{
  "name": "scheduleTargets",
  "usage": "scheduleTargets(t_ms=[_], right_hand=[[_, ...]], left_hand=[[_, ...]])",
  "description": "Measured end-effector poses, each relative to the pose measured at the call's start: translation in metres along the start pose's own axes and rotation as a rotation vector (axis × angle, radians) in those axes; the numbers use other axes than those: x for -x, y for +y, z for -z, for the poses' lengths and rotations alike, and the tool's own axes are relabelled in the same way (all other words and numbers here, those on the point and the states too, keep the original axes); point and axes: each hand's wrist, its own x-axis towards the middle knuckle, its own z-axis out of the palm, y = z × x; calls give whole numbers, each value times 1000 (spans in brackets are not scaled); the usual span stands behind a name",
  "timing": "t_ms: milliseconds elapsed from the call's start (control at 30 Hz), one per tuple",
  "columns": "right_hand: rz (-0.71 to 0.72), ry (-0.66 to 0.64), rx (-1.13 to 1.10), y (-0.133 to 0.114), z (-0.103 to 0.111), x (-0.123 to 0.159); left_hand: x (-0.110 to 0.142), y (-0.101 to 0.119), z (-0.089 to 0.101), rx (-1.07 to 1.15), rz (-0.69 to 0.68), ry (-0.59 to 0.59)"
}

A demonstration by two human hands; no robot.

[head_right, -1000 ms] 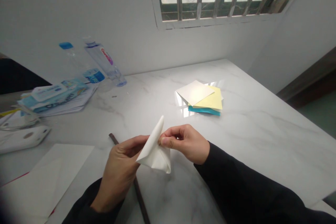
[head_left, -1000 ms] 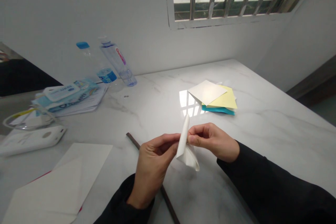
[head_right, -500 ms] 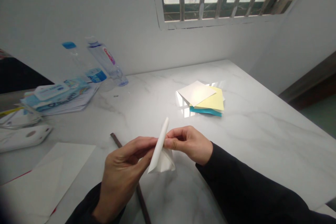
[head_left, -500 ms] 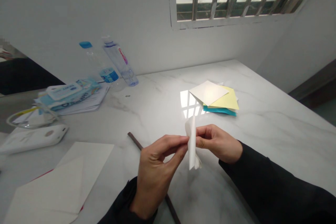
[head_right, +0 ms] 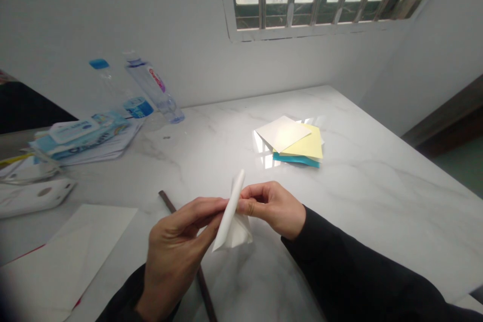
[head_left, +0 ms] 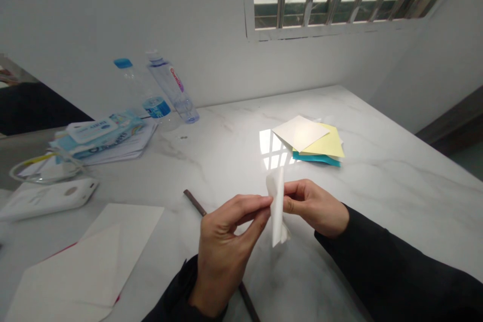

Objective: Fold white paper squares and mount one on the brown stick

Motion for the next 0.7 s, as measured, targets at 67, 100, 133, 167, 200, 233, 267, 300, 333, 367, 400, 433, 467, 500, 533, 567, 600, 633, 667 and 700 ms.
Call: scheduleTargets(t_ms=[67, 100, 133, 167, 200, 233, 267, 300, 333, 367, 400, 433, 467, 500, 533, 567, 600, 633, 667, 700], right_hand=[[1, 4, -9, 0, 0, 0], [2, 4, -14, 0, 0, 0], [2, 5, -18, 0, 0, 0], [1, 4, -21, 0, 0, 0], [0, 4, -21, -1, 0, 0], [0, 4, -18, -1, 0, 1], [1, 6, -13, -1, 0, 1], [5, 8, -7, -1, -1, 1], [7, 11, 0, -1, -1, 1], [9, 12, 7, -1, -1, 1], [11, 14, 15, 0, -1, 1], [13, 15, 23, 0, -1, 1], [15, 15, 32, 0, -1, 1], [16, 15, 41, 0, 0, 1], [19, 16, 48, 0, 0, 1], [23, 17, 53, 0, 0, 1], [25, 18, 54, -1, 0, 1], [24, 17, 52, -1, -1, 1], [23, 15, 51, -1, 0, 1], [24, 14, 51, -1, 0, 1]], left_hand=[[0, 0, 0, -13, -4, 1], [0, 0, 0, -20, -8, 1], [0, 0, 0, -26, -13, -1], [0, 0, 0, -32, -19, -2], [0, 0, 0, -38, -24, -2], [0, 0, 0, -44, -29, -2], [1, 0, 0, -49, -32, -2], [1, 0, 0, -53, -35, 0], [1, 1, 0, -56, -37, 2], [1, 1, -1, -59, -38, 3], [1, 1, -1, -62, -37, 6], [0, 2, -1, -65, -36, 7], [0, 2, -1, -67, -34, 8], [0, 2, -1, -67, -32, 9], [0, 2, -1, -68, -33, 9], [1, 2, 0, -69, -37, 9], [1, 2, 0, -72, -42, 12], [1, 2, 0, -80, -48, 14], [1, 2, 0, -92, -56, 17], [2, 2, 0, -106, -67, 21]])
